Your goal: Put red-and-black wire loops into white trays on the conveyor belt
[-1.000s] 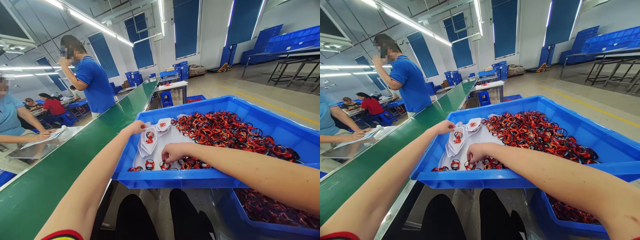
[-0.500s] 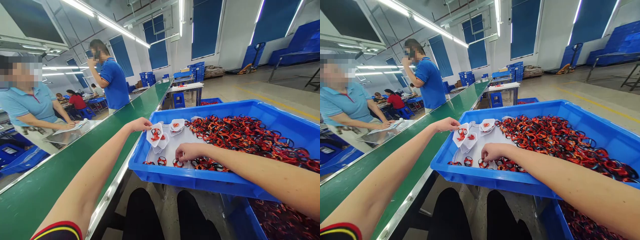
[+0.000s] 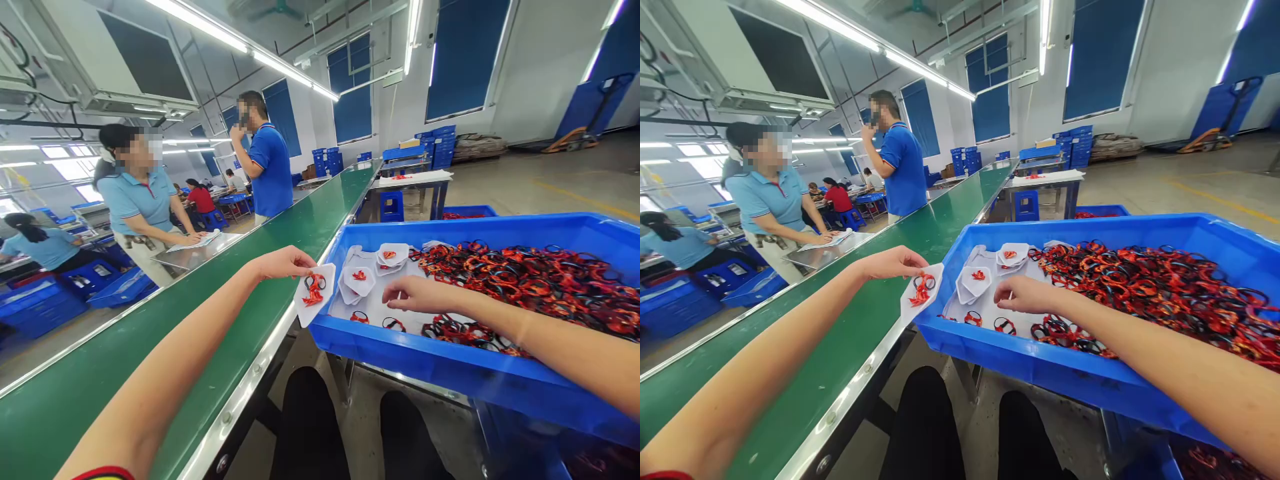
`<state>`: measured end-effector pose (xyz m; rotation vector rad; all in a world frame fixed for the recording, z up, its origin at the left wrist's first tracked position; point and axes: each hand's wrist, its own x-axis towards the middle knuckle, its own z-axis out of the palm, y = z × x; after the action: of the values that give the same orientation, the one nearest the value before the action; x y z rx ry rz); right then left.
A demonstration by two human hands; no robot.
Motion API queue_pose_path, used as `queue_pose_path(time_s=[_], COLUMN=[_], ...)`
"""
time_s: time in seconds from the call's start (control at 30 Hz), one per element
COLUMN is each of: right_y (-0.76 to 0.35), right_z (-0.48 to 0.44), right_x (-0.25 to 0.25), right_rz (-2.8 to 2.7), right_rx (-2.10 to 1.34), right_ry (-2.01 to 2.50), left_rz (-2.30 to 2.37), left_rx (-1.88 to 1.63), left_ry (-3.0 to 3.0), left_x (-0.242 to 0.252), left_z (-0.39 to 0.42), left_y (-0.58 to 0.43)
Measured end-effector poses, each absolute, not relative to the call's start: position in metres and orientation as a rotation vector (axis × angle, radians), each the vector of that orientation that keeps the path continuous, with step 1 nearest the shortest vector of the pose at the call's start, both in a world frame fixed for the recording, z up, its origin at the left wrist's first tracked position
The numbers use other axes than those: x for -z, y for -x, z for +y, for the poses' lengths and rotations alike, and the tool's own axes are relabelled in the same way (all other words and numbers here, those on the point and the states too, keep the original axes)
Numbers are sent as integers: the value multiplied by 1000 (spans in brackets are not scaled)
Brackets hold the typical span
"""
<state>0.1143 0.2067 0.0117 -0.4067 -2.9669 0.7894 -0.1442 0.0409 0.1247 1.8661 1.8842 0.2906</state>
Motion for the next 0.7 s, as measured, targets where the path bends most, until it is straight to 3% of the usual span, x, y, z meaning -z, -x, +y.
queue_pose_path(time_s=[0.33,0.5,0.7], right_y=[-77,-31,13], right_z=[121,62,2], right_x=[-84,-83,-60], right_rz=[-2737,-2709,-2780], right_rx=[-1265,-1415,-1275], right_ry=[359,310,209], left_rz=[1860,1890,2011], left_rx=[-274,-360,-452], left_ry=[-1842,-1790,-1615], left_x=[-126,-123,-103], left_z=[-38,-80,-141], left_y=[124,125,149])
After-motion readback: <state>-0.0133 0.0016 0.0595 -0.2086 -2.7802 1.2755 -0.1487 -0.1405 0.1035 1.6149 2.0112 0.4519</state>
